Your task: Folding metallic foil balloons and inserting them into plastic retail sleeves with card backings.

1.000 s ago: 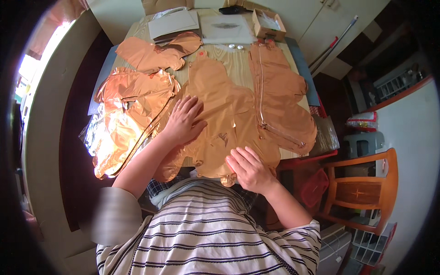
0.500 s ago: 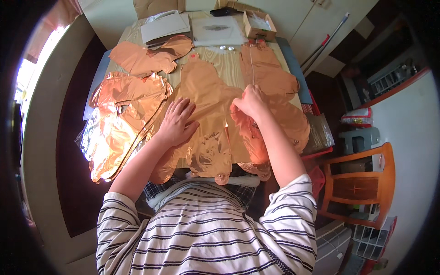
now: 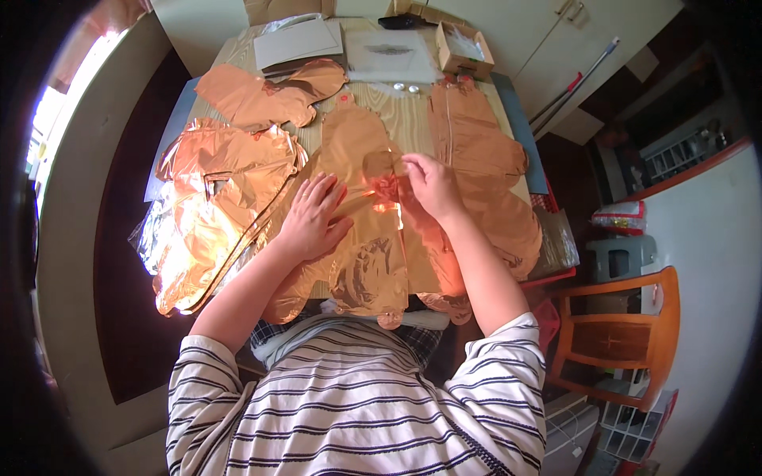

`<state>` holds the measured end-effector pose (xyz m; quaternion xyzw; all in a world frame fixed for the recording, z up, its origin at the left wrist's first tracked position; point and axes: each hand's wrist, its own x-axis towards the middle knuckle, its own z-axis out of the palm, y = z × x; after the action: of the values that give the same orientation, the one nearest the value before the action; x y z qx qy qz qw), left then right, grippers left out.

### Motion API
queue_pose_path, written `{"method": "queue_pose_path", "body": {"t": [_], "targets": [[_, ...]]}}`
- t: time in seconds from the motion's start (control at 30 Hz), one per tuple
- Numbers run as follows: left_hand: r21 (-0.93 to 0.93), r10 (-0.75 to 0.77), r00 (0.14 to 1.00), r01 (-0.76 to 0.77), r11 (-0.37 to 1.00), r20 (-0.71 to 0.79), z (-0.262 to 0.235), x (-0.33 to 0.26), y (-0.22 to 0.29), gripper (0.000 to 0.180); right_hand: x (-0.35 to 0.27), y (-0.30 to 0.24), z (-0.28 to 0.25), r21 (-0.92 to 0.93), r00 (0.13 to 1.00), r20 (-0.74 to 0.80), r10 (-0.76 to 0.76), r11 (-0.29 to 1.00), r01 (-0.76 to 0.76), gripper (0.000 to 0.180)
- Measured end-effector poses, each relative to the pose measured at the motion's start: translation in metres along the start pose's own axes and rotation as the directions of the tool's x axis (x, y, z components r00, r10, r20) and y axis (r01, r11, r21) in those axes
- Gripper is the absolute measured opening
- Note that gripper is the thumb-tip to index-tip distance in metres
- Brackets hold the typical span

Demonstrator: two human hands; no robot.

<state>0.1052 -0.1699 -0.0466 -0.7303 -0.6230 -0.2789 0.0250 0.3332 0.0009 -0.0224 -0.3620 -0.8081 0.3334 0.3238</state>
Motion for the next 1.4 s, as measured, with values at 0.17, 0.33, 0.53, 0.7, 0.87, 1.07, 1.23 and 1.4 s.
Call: {"method": "queue_pose_path", "body": {"t": [0.17, 0.33, 0.53, 0.7, 0.87, 1.07, 1.23, 1.4], "targets": [[-0.006, 0.003, 1.000, -0.004, 1.000, -0.007, -0.001, 0.000, 0.000, 0.061, -0.002, 0.012, 0.010, -0.407, 0.884, 0.168, -0.435, 0.786, 0.464, 0.031], [-0.006, -0.006, 1.000, 0.006, 1.000, 0.011, -0.003, 0.002, 0.001, 0.062, -0.005, 0.021, 0.019, -0.448, 0.874, 0.242, -0.422, 0.750, 0.486, 0.038], [-0.009, -0.004, 0.999, 0.005, 1.000, 0.037, -0.003, 0.002, 0.000, 0.064, -0.007, 0.015, 0.018, -0.491, 0.855, 0.345, -0.386, 0.702, 0.515, 0.047], [-0.173, -0.093, 0.995, 0.100, 0.980, 0.046, -0.012, 0.000, 0.000, 0.068, -0.007, 0.012, 0.015, -0.533, 0.878, 0.377, -0.295, 0.707, 0.466, 0.052], [-0.164, -0.047, 0.995, 0.061, 0.985, 0.088, -0.025, -0.005, 0.000, 0.065, -0.012, 0.011, 0.010, -0.529, 0.895, 0.347, -0.282, 0.729, 0.435, 0.051], [-0.153, 0.012, 0.999, -0.006, 0.988, 0.037, -0.021, -0.010, -0.006, 0.062, -0.013, 0.011, 0.014, -0.494, 0.892, 0.339, -0.300, 0.750, 0.440, 0.051], [-0.202, 0.005, 0.999, 0.004, 0.979, 0.042, -0.026, -0.003, -0.006, 0.059, -0.013, 0.013, 0.017, -0.500, 0.896, 0.345, -0.281, 0.752, 0.429, 0.051], [-0.183, 0.064, 0.998, -0.063, 0.981, -0.001, -0.030, 0.020, 0.005, 0.057, -0.012, 0.015, 0.018, -0.504, 0.901, 0.344, -0.264, 0.758, 0.414, 0.050]]}}
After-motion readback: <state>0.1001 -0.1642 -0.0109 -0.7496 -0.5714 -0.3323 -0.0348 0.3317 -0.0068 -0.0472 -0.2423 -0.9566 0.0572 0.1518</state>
